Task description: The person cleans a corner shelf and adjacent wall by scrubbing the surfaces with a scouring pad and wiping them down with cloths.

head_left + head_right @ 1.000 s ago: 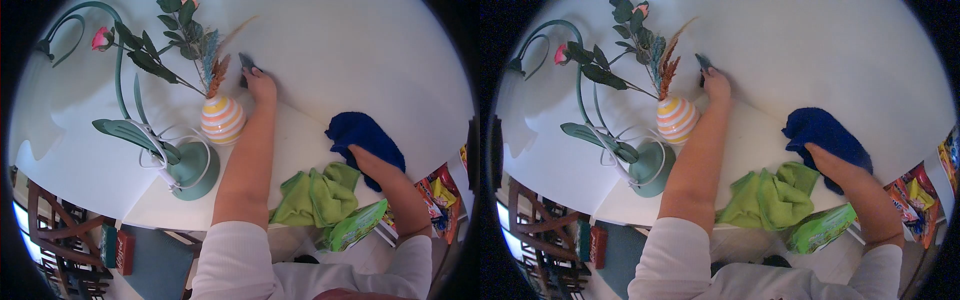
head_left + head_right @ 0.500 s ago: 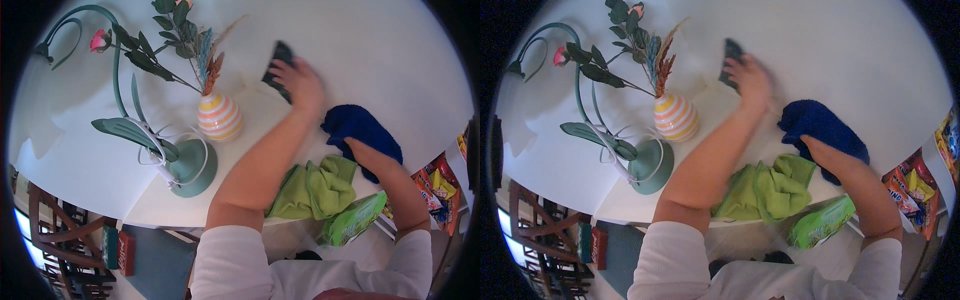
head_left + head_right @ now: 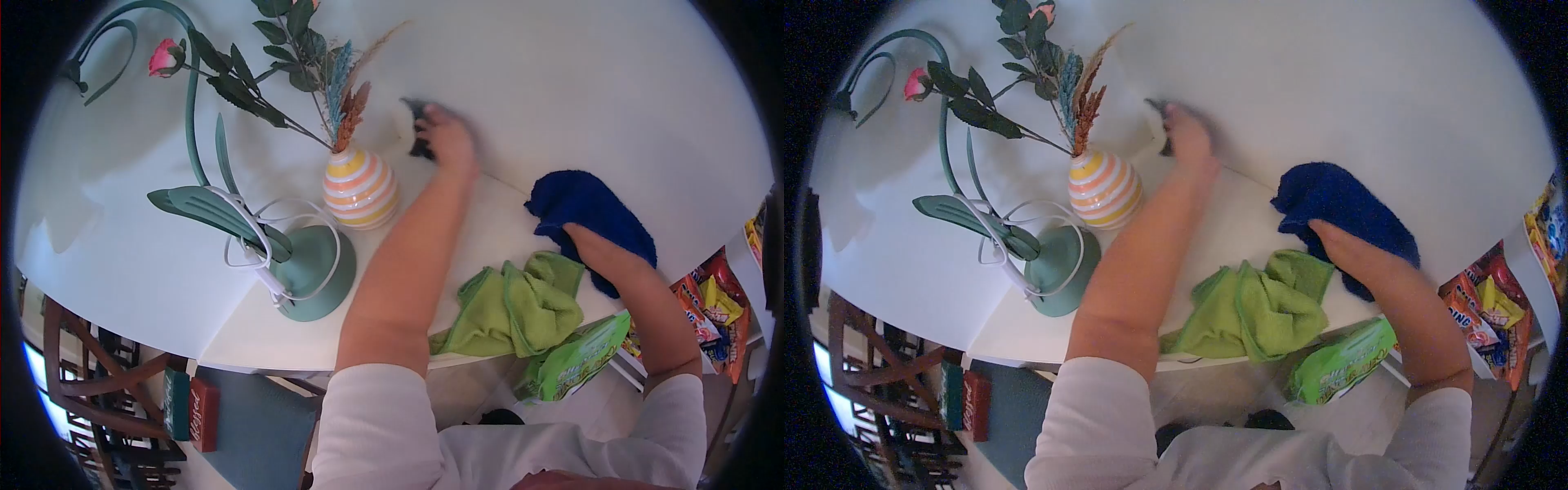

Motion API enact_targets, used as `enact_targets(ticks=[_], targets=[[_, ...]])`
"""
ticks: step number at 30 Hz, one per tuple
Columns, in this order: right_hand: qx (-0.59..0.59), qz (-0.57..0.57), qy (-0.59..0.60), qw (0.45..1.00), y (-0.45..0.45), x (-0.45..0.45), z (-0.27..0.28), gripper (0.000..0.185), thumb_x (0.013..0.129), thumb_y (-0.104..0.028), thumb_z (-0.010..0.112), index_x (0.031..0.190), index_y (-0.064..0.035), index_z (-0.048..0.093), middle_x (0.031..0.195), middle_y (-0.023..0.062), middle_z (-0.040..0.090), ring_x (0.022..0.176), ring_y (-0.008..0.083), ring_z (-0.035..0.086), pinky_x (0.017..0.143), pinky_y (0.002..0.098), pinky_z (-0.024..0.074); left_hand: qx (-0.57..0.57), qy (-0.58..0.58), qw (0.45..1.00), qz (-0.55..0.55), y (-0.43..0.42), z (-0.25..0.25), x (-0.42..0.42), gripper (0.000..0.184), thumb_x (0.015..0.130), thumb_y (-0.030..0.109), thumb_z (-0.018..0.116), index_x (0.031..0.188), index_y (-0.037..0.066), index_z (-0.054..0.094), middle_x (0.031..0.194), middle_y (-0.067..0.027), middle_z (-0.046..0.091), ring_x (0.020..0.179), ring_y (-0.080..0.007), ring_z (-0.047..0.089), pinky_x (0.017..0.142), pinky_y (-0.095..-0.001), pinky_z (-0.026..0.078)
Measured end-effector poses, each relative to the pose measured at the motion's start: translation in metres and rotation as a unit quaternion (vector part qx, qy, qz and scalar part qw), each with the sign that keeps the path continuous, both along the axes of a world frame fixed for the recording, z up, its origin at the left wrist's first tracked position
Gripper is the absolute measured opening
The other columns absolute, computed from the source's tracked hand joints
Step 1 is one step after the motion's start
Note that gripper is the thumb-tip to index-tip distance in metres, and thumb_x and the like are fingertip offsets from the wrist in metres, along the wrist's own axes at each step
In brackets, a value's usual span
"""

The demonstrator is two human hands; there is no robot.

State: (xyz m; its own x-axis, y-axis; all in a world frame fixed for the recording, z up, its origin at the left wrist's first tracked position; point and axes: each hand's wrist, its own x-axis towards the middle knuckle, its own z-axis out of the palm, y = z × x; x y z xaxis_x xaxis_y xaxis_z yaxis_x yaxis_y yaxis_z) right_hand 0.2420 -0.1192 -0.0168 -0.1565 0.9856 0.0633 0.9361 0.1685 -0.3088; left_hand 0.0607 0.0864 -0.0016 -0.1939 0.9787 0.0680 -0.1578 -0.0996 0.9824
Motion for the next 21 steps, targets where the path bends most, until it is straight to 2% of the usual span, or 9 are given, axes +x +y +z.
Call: enact_targets(ticks=[2, 4, 7, 10, 12, 15, 16, 18, 21], targets=[[0.0, -0.004, 0.0, 1.0, -0.004, 0.001, -0.001, 0.034, 0.087, -0.01, 0.047, 0.12, -0.0083, 0.053, 0.119, 0.0197, 0.053, 0.111, 0.0325, 0.051, 0.094, 0.0379, 0.0401, 0.033, -0.043, 0.998, -0.023, 0.01, -0.005, -0.016, 0.073, 0.097, 0.048, 0.019, 0.14, -0.011, 0.01, 0.144, -0.0334, 0.014, 0.134, -0.0478, 0.013, 0.111, -0.0472, 0.015], [-0.001, -0.004, 0.0, 1.0, -0.005, 0.001, 0.0, 0.034, 0.087, -0.01, 0.047, 0.12, -0.0083, 0.053, 0.119, 0.0197, 0.053, 0.111, 0.0325, 0.051, 0.094, 0.0379, 0.0401, 0.035, 0.078, 0.996, 0.035, -0.03, -0.002, 0.012, 0.074, 0.096, 0.048, 0.02, 0.14, -0.011, 0.01, 0.143, -0.0357, 0.012, 0.134, -0.0478, 0.012, 0.111, -0.0474, 0.014], [0.0, -0.005, -0.001, 1.0, -0.005, 0.002, 0.002, 0.034, 0.087, -0.01, 0.047, 0.12, -0.0083, 0.052, 0.119, 0.0198, 0.053, 0.111, 0.0325, 0.051, 0.094, 0.0379, 0.04, -0.03, 0.105, 0.994, -0.03, -0.082, 0.034, 0.025, 0.072, 0.097, 0.047, 0.021, 0.14, -0.011, 0.012, 0.142, -0.0383, 0.009, 0.134, -0.0482, 0.011, 0.111, -0.0478, 0.014], [0.0, -0.005, 0.001, 1.0, -0.005, 0.002, 0.001, 0.034, 0.087, -0.01, 0.047, 0.121, -0.0082, 0.052, 0.119, 0.0198, 0.053, 0.111, 0.0325, 0.051, 0.094, 0.0379, 0.0399, 0.062, 0.125, 0.983, 0.119, -0.01, 0.005, 0.001, 0.067, 0.098, 0.044, 0.02, 0.137, -0.01, 0.022, 0.14, -0.0375, 0.021, 0.132, -0.0464, 0.023, 0.109, -0.0433, 0.02], [0.002, -0.006, -0.003, 1.0, -0.006, 0.002, 0.001, 0.034, 0.087, -0.01, 0.047, 0.121, -0.0082, 0.052, 0.119, 0.0199, 0.053, 0.111, 0.0326, 0.051, 0.094, 0.0379, 0.0399, 0.013, -0.102, 0.994, 0.02, 0.005, 0.013, -0.041, 0.062, 0.099, 0.04, 0.022, 0.125, -0.014, 0.034, 0.125, -0.0351, 0.044, 0.117, -0.0413, 0.046, 0.099, -0.0397, 0.035], [-0.001, -0.006, -0.002, 1.0, -0.006, 0.002, 0.001, 0.034, 0.087, -0.01, 0.047, 0.121, -0.0082, 0.052, 0.12, 0.0199, 0.053, 0.111, 0.0326, 0.051, 0.094, 0.0379, 0.0399, 0.054, 0.014, 0.997, 0.049, 0.021, -0.025, -0.004, 0.064, 0.099, 0.039, 0.021, 0.129, -0.016, 0.03, 0.13, -0.0368, 0.038, 0.124, -0.0436, 0.037, 0.105, -0.0407, 0.029], [-0.002, -0.007, -0.002, 1.0, -0.005, 0.002, 0.0, 0.034, 0.088, -0.01, 0.046, 0.121, -0.0082, 0.052, 0.12, 0.0199, 0.053, 0.111, 0.0326, 0.051, 0.094, 0.0379, 0.0398, 0.063, 0.115, 0.988, 0.078, -0.029, -0.003, 0.014, 0.066, 0.098, 0.039, 0.021, 0.134, -0.017, 0.019, 0.137, -0.0379, 0.025, 0.131, -0.0464, 0.023, 0.11, -0.0435, 0.018], [-0.002, -0.008, -0.003, 1.0, -0.005, 0.002, 0.001, 0.034, 0.088, -0.01, 0.046, 0.121, -0.0082, 0.052, 0.12, 0.02, 0.053, 0.111, 0.0326, 0.051, 0.094, 0.0379, 0.0398, 0.011, 0.097, 0.995, -0.023, -0.085, 0.025, 0.034, 0.071, 0.098, 0.039, 0.021, 0.135, -0.02, 0.007, 0.143, -0.0374, 0.01, 0.134, -0.0488, 0.009, 0.111, -0.0483, 0.009], [0.0, -0.009, -0.001, 1.0, -0.006, 0.002, 0.001, 0.034, 0.088, -0.01, 0.046, 0.121, -0.0082, 0.052, 0.12, 0.02, 0.053, 0.111, 0.0326, 0.051, 0.094, 0.0379, 0.0397, 0.013, 0.15, 0.989, -0.001, -0.066, 0.03, 0.031, 0.07, 0.098, 0.038, 0.022, 0.136, -0.018, 0.005, 0.144, -0.0367, 0.005, 0.134, -0.0491, 0.008, 0.111, -0.0506, 0.01]])
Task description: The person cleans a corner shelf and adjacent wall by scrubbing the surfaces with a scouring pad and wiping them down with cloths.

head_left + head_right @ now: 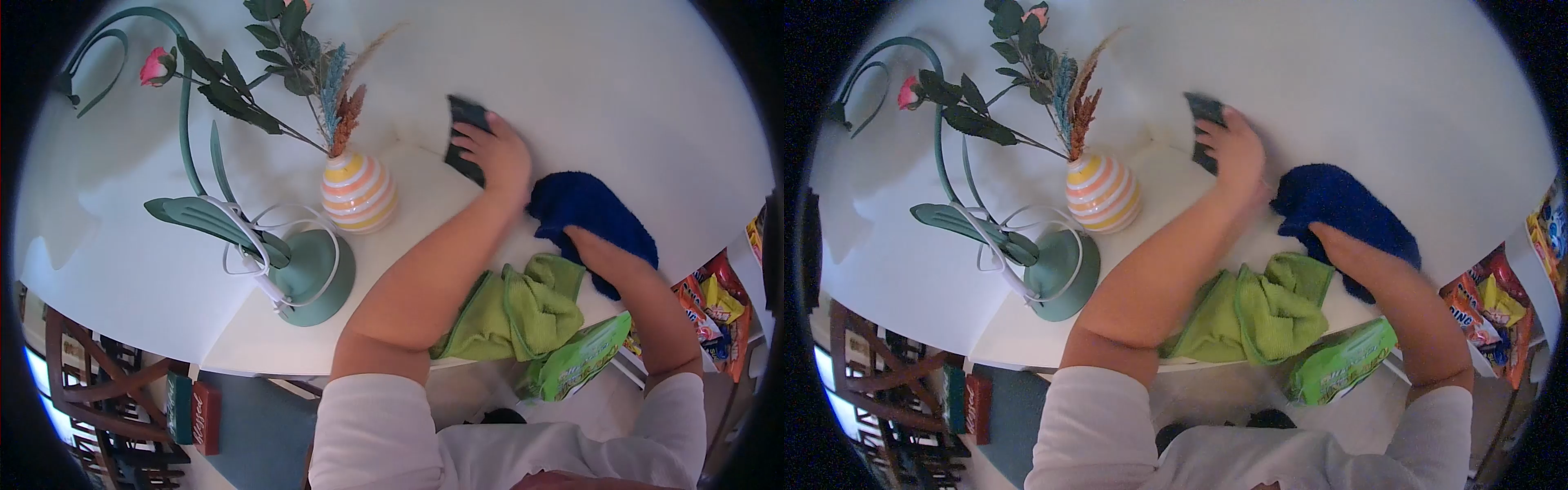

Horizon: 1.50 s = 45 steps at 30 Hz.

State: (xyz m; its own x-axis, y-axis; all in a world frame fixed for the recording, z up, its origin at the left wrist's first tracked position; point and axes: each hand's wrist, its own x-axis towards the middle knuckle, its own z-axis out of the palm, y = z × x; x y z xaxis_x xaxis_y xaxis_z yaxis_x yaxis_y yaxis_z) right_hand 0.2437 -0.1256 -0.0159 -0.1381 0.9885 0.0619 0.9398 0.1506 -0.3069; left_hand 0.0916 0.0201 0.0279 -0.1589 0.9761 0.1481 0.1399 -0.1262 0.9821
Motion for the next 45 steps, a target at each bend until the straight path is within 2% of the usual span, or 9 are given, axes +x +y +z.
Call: enact_targets(ticks=[18, 19, 21, 22, 30, 38, 41, 42, 45], targets=[[-0.005, 0.0, -0.012, 1.0, 0.005, -0.002, 0.0, 0.034, 0.089, -0.01, 0.045, 0.122, -0.0081, 0.052, 0.121, 0.0203, 0.052, 0.112, 0.0328, 0.051, 0.095, 0.0379, 0.0394, 0.055, -0.108, 0.991, -0.049, 0.017, 0.019, -0.02, 0.076, 0.095, 0.055, 0.019, 0.145, 0.003, -0.005, 0.149, -0.026, -0.012, 0.138, -0.0393, -0.013, 0.111, -0.0529, 0.001], [-0.006, 0.001, -0.014, 1.0, 0.007, -0.002, 0.001, 0.034, 0.089, -0.01, 0.045, 0.122, -0.0081, 0.052, 0.121, 0.0203, 0.052, 0.112, 0.0328, 0.051, 0.095, 0.0379, 0.0394, 0.071, 0.253, 0.964, 0.042, 0.024, -0.014, 0.02, 0.074, 0.095, 0.052, 0.019, 0.144, 0.002, -0.004, 0.147, -0.0282, -0.013, 0.136, -0.0446, -0.012, 0.11, -0.0547, 0.003], [-0.005, -0.001, -0.014, 1.0, 0.009, -0.003, 0.0, 0.034, 0.089, -0.01, 0.045, 0.122, -0.0081, 0.052, 0.121, 0.0203, 0.052, 0.112, 0.0328, 0.051, 0.095, 0.0379, 0.0393, 0.164, 0.37, 0.913, -0.051, -0.026, -0.021, 0.05, 0.071, 0.096, 0.047, 0.02, 0.144, -0.001, -0.001, 0.145, -0.0326, -0.013, 0.134, -0.0515, -0.01, 0.108, -0.0583, 0.004], [-0.007, -0.002, -0.015, 1.0, 0.009, -0.004, 0.001, 0.035, 0.089, -0.01, 0.044, 0.122, -0.0081, 0.051, 0.121, 0.0203, 0.052, 0.112, 0.0329, 0.051, 0.095, 0.0379, 0.0393, 0.239, 0.126, 0.936, -0.226, -0.087, 0.003, 0.039, 0.07, 0.096, 0.044, 0.022, 0.144, -0.002, 0.001, 0.145, -0.0347, -0.012, 0.133, -0.0531, -0.009, 0.107, -0.0603, 0.004], [-0.017, -0.012, -0.033, 0.999, 0.0, -0.002, 0.002, 0.035, 0.089, -0.011, 0.044, 0.123, -0.008, 0.051, 0.121, 0.0205, 0.052, 0.112, 0.0329, 0.051, 0.095, 0.0378, 0.0392, 0.162, -0.061, 0.985, -0.027, 0.059, 0.034, -0.04, 0.065, 0.097, 0.045, 0.018, 0.146, 0.006, -0.001, 0.15, -0.0249, -0.002, 0.137, -0.0467, 0.0, 0.107, -0.0602, 0.011], [-0.152, -0.044, -0.19, 0.969, -0.028, -0.044, 0.064, 0.035, 0.09, -0.011, 0.043, 0.123, -0.008, 0.051, 0.121, 0.0206, 0.052, 0.112, 0.033, 0.05, 0.095, 0.0378, 0.039, 0.272, 0.171, 0.943, -0.088, -0.039, 0.02, 0.027, 0.069, 0.093, 0.039, 0.03, 0.143, -0.003, 0.007, 0.146, -0.0334, 0.003, 0.132, -0.0563, 0.004, 0.104, -0.0633, 0.016], [-0.081, -0.03, 0.074, 0.994, -0.04, 0.038, -0.022, 0.038, 0.085, -0.01, 0.05, 0.124, -0.0128, 0.051, 0.12, 0.0195, 0.054, 0.115, 0.0368, 0.049, 0.099, 0.0393, 0.0379, 0.15, 0.406, 0.898, 0.083, 0.096, 0.017, -0.011, 0.059, 0.098, 0.031, 0.022, 0.142, -0.006, 0.008, 0.147, -0.0308, 0.004, 0.136, -0.0467, 0.003, 0.107, -0.0563, 0.019], [-0.02, -0.022, 0.066, 0.997, -0.046, 0.034, -0.018, 0.038, 0.086, -0.012, 0.05, 0.124, -0.0124, 0.051, 0.121, 0.0199, 0.053, 0.115, 0.0373, 0.048, 0.099, 0.0401, 0.0374, 0.178, 0.039, 0.983, -0.002, 0.061, 0.036, -0.049, 0.058, 0.099, 0.032, 0.019, 0.141, -0.007, 0.009, 0.147, -0.0311, 0.004, 0.138, -0.0432, 0.005, 0.11, -0.0535, 0.015], [0.066, -0.048, 0.036, 0.996, -0.062, 0.024, 0.0, 0.038, 0.086, -0.014, 0.051, 0.124, -0.0117, 0.051, 0.121, 0.0205, 0.053, 0.115, 0.0382, 0.047, 0.099, 0.0424, 0.0363, 0.127, 0.005, 0.991, 0.04, 0.071, 0.011, -0.045, 0.06, 0.098, 0.034, 0.018, 0.142, -0.007, 0.009, 0.147, -0.0313, 0.006, 0.135, -0.0493, 0.004, 0.11, -0.0542, 0.008]])
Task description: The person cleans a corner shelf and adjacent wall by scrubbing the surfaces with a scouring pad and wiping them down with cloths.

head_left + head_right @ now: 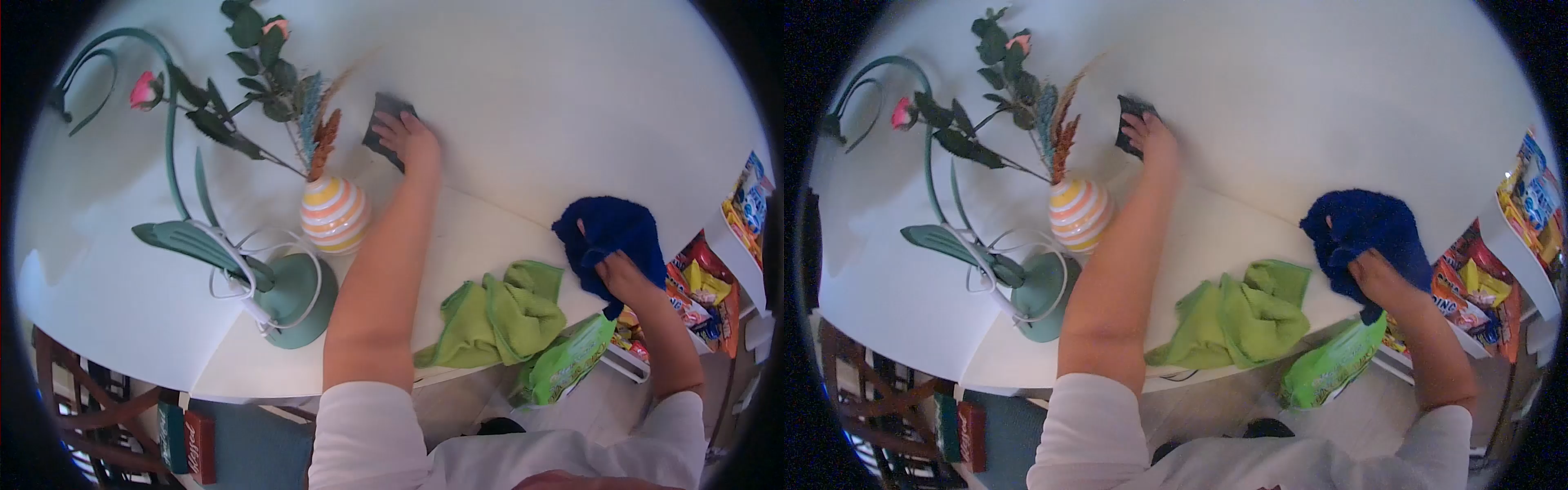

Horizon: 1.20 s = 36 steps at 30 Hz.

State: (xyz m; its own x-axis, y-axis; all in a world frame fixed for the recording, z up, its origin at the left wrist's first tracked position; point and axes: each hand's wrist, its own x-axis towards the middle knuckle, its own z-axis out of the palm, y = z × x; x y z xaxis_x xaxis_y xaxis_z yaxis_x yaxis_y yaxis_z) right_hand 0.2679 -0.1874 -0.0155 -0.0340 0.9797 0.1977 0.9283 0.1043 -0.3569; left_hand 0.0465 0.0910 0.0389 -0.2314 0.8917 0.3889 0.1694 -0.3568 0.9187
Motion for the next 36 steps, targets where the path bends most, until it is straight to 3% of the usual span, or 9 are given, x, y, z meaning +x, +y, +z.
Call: enact_targets(ticks=[5, 8, 15, 20, 23, 28, 31, 33, 36], targets=[[-0.028, -0.049, -0.081, 0.995, -0.012, 0.011, -0.013, 0.036, 0.084, -0.014, 0.054, 0.121, -0.0102, 0.053, 0.115, 0.021, 0.056, 0.112, 0.0372, 0.05, 0.097, 0.045, 0.0374, 0.347, 0.458, 0.816, -0.065, -0.125, -0.003, 0.061, 0.056, 0.087, 0.029, 0.044, 0.139, 0.009, 0.035, 0.146, -0.0284, 0.017, 0.132, -0.0507, 0.016, 0.105, -0.0623, 0.016], [0.193, -0.027, -0.166, 0.967, -0.023, 0.002, -0.007, 0.031, 0.083, -0.016, 0.056, 0.113, -0.009, 0.056, 0.107, 0.0212, 0.058, 0.107, 0.0366, 0.053, 0.095, 0.0464, 0.0382, 0.517, 0.386, 0.72, -0.254, -0.117, -0.028, 0.06, 0.051, 0.089, 0.025, 0.041, 0.137, 0.008, 0.037, 0.146, -0.0282, 0.015, 0.136, -0.0477, 0.009, 0.104, -0.0674, 0.007], [0.04, -0.081, 0.029, 0.996, -0.026, 0.022, -0.036, 0.025, 0.079, -0.017, 0.063, 0.1, -0.0056, 0.058, 0.091, 0.0199, 0.059, 0.087, 0.0363, 0.059, 0.076, 0.0423, 0.0467, 0.266, 0.213, 0.94, 0.0, -0.026, -0.025, 0.013, 0.071, 0.089, 0.024, 0.045, 0.147, 0.007, 0.006, 0.148, -0.0294, 0.0, 0.134, -0.0524, 0.002, 0.109, -0.0583, 0.01], [0.063, -0.075, -0.036, 0.995, -0.029, 0.008, -0.02, 0.04, 0.08, -0.005, 0.062, 0.119, -0.0096, 0.056, 0.104, 0.0202, 0.061, 0.098, 0.0359, 0.059, 0.083, 0.0363, 0.0475, 0.5, 0.409, 0.739, -0.189, -0.11, -0.022, 0.05, 0.057, 0.085, 0.025, 0.054, 0.139, 0.019, 0.036, 0.15, -0.0237, 0.01, 0.136, -0.0499, 0.007, 0.104, -0.0668, 0.009], [0.038, -0.094, -0.008, 0.995, -0.026, 0.017, -0.032, 0.037, 0.08, -0.006, 0.062, 0.116, -0.009, 0.058, 0.104, 0.0202, 0.061, 0.098, 0.0361, 0.059, 0.083, 0.0367, 0.0475, 0.446, 0.482, 0.742, -0.137, -0.069, -0.011, 0.019, 0.059, 0.086, 0.025, 0.052, 0.14, 0.01, 0.033, 0.148, -0.0264, 0.011, 0.135, -0.05, 0.007, 0.106, -0.0641, 0.009], [0.005, -0.099, 0.0, 0.995, -0.024, 0.019, -0.036, 0.034, 0.079, -0.007, 0.063, 0.113, -0.0074, 0.058, 0.104, 0.019, 0.061, 0.097, 0.0359, 0.059, 0.082, 0.0377, 0.0476, 0.274, 0.169, 0.946, 0.041, 0.005, -0.05, -0.002, 0.057, 0.084, 0.024, 0.049, 0.131, -0.006, 0.035, 0.139, -0.0338, 0.022, 0.132, -0.0519, 0.014, 0.107, -0.0608, 0.014], [0.026, -0.089, -0.048, 0.995, -0.023, 0.024, -0.041, 0.034, 0.079, -0.008, 0.062, 0.113, -0.007, 0.057, 0.104, 0.0183, 0.061, 0.097, 0.0357, 0.059, 0.082, 0.0384, 0.0477, 0.446, 0.436, 0.778, -0.069, -0.066, -0.035, 0.019, 0.05, 0.085, 0.025, 0.048, 0.134, 0.016, 0.041, 0.143, -0.0233, 0.026, 0.134, -0.0492, 0.013, 0.108, -0.0594, 0.012], [0.027, -0.086, -0.068, 0.994, -0.024, 0.022, -0.04, 0.034, 0.079, -0.008, 0.062, 0.113, -0.0076, 0.057, 0.104, 0.0182, 0.061, 0.097, 0.0357, 0.059, 0.081, 0.0388, 0.0479, 0.509, 0.488, 0.657, -0.266, -0.096, -0.042, 0.028, 0.049, 0.082, 0.029, 0.055, 0.129, 0.041, 0.046, 0.147, 0.0024, 0.031, 0.137, -0.0262, 0.022, 0.109, -0.0552, 0.018], [0.006, -0.093, -0.062, 0.994, -0.028, 0.023, -0.035, 0.034, 0.079, -0.01, 0.063, 0.113, -0.0095, 0.057, 0.105, 0.018, 0.061, 0.096, 0.0358, 0.059, 0.08, 0.0394, 0.0482, 0.503, 0.555, 0.608, -0.263, -0.065, -0.032, 0.008, 0.049, 0.08, 0.036, 0.062, 0.126, 0.044, 0.049, 0.142, -0.0046, 0.039, 0.131, -0.0329, 0.033, 0.107, -0.0579, 0.019]])
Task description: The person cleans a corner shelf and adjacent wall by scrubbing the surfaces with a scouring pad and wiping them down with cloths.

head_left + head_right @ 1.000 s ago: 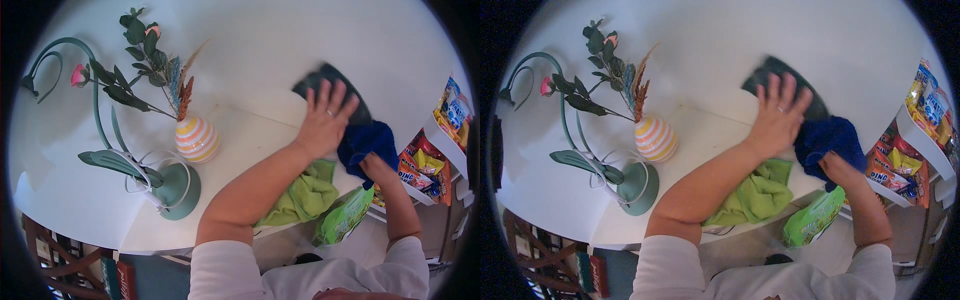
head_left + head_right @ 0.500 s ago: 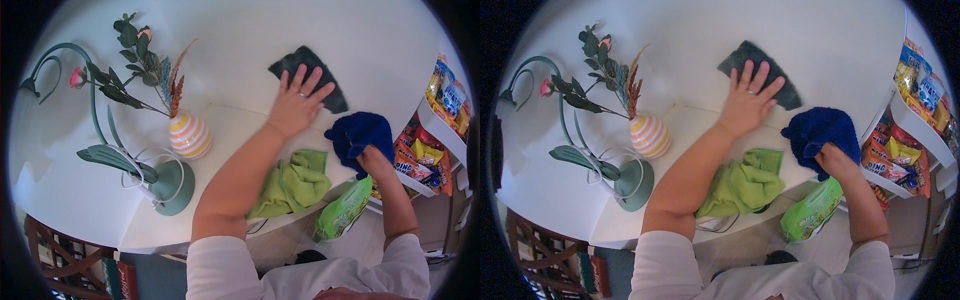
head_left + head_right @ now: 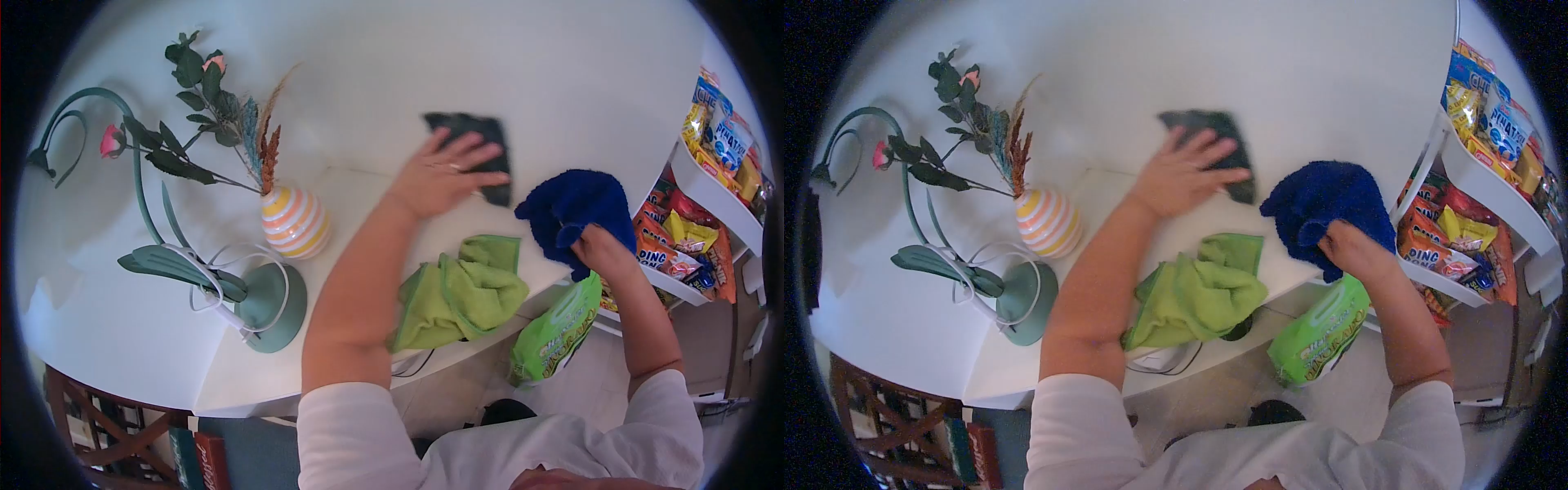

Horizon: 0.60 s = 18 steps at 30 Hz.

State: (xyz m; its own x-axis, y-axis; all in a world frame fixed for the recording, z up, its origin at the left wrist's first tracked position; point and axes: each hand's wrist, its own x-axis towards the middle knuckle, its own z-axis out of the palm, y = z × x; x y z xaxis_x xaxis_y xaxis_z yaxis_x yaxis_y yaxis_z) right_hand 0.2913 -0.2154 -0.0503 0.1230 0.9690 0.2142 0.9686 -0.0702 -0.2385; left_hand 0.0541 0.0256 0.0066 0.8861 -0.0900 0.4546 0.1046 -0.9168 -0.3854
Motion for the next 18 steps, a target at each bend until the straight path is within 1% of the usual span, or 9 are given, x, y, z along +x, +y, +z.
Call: enact_targets(ticks=[2, 4, 6, 8, 9, 11, 14, 16, 18], targets=[[-0.06, -0.029, 0.014, 0.998, -0.005, 0.004, 0.007, 0.035, 0.079, -0.011, 0.063, 0.114, -0.0106, 0.057, 0.105, 0.0175, 0.062, 0.095, 0.0357, 0.059, 0.08, 0.04, 0.0484, -0.013, -0.046, 0.997, 0.064, 0.023, 0.01, -0.032, 0.04, 0.08, 0.038, 0.061, 0.12, 0.041, 0.055, 0.139, -0.0065, 0.043, 0.13, -0.0347, 0.034, 0.108, -0.0572, 0.019], [0.011, -0.008, 0.015, 1.0, -0.016, 0.026, 0.006, 0.039, 0.08, -0.014, 0.064, 0.118, -0.0128, 0.056, 0.107, 0.0177, 0.061, 0.093, 0.0357, 0.06, 0.077, 0.0401, 0.0492, 0.013, -0.104, 0.991, 0.082, 0.034, 0.005, -0.04, 0.039, 0.08, 0.037, 0.061, 0.119, 0.04, 0.057, 0.142, -0.0066, 0.038, 0.131, -0.035, 0.033, 0.107, -0.0584, 0.018], [0.178, 0.017, -0.126, 0.976, -0.021, 0.007, 0.045, 0.045, 0.083, -0.022, 0.065, 0.126, -0.0135, 0.052, 0.118, 0.0195, 0.056, 0.102, 0.0369, 0.056, 0.087, 0.0408, 0.0456, 0.032, -0.11, 0.991, 0.062, 0.024, 0.004, -0.032, 0.044, 0.078, 0.034, 0.062, 0.121, 0.041, 0.055, 0.144, -0.0055, 0.035, 0.132, -0.0343, 0.032, 0.107, -0.059, 0.019], [0.197, -0.041, -0.279, 0.939, -0.019, 0.005, 0.072, 0.053, 0.083, -0.03, 0.066, 0.129, -0.0109, 0.049, 0.13, 0.0209, 0.047, 0.119, 0.0367, 0.046, 0.102, 0.0425, 0.0332, 0.034, -0.06, 0.996, 0.058, -0.01, 0.016, -0.003, 0.048, 0.077, 0.031, 0.061, 0.123, 0.042, 0.053, 0.145, -0.0037, 0.033, 0.133, -0.0336, 0.03, 0.106, -0.0593, 0.02], [0.237, -0.046, -0.281, 0.929, -0.016, 0.01, 0.079, 0.057, 0.081, -0.034, 0.066, 0.131, -0.0131, 0.048, 0.134, 0.02, 0.043, 0.125, 0.0374, 0.038, 0.106, 0.046, 0.0265, 0.079, -0.06, 0.995, -0.017, -0.02, 0.012, 0.015, 0.05, 0.077, 0.026, 0.056, 0.124, 0.042, 0.051, 0.144, -0.0004, 0.035, 0.134, -0.0287, 0.029, 0.106, -0.058, 0.022], [0.355, -0.04, -0.311, 0.881, -0.005, 0.014, 0.108, 0.071, 0.072, -0.038, 0.072, 0.132, -0.0119, 0.047, 0.14, 0.0213, 0.035, 0.132, 0.0395, 0.029, 0.11, 0.0503, 0.0172, 0.059, -0.064, 0.984, -0.156, -0.044, 0.023, 0.038, 0.038, 0.078, 0.023, 0.052, 0.116, 0.028, 0.06, 0.137, 0.0028, 0.045, 0.131, -0.0202, 0.035, 0.107, -0.0498, 0.026], [0.412, -0.082, -0.356, 0.835, 0.01, 0.016, 0.165, 0.081, 0.068, -0.035, 0.075, 0.137, -0.0131, 0.039, 0.142, 0.0205, 0.034, 0.13, 0.0389, 0.032, 0.108, 0.0486, 0.0226, 0.058, -0.095, 0.981, -0.159, -0.07, 0.051, 0.04, 0.029, 0.076, 0.02, 0.055, 0.103, 0.023, 0.064, 0.131, 0.0038, 0.049, 0.129, -0.0209, 0.037, 0.106, -0.0469, 0.028], [0.36, -0.15, -0.335, 0.858, 0.022, 0.001, 0.208, 0.081, 0.07, -0.032, 0.073, 0.14, -0.0188, 0.034, 0.144, 0.0154, 0.032, 0.129, 0.0371, 0.035, 0.105, 0.0492, 0.0298, 0.011, -0.102, 0.983, -0.154, -0.082, 0.067, 0.028, 0.025, 0.077, 0.018, 0.054, 0.099, 0.022, 0.065, 0.13, 0.003, 0.051, 0.126, -0.0229, 0.041, 0.106, -0.048, 0.028], [0.37, -0.15, -0.412, 0.819, 0.044, -0.011, 0.239, 0.081, 0.073, -0.029, 0.069, 0.142, -0.0291, 0.027, 0.149, 0.0025, 0.027, 0.125, 0.0348, 0.042, 0.096, 0.0477, 0.0429, -0.032, -0.079, 0.989, -0.119, -0.091, 0.073, 0.016, 0.024, 0.078, 0.016, 0.053, 0.098, 0.02, 0.066, 0.129, 0.0011, 0.052, 0.125, -0.0235, 0.042, 0.106, -0.0485, 0.028]])
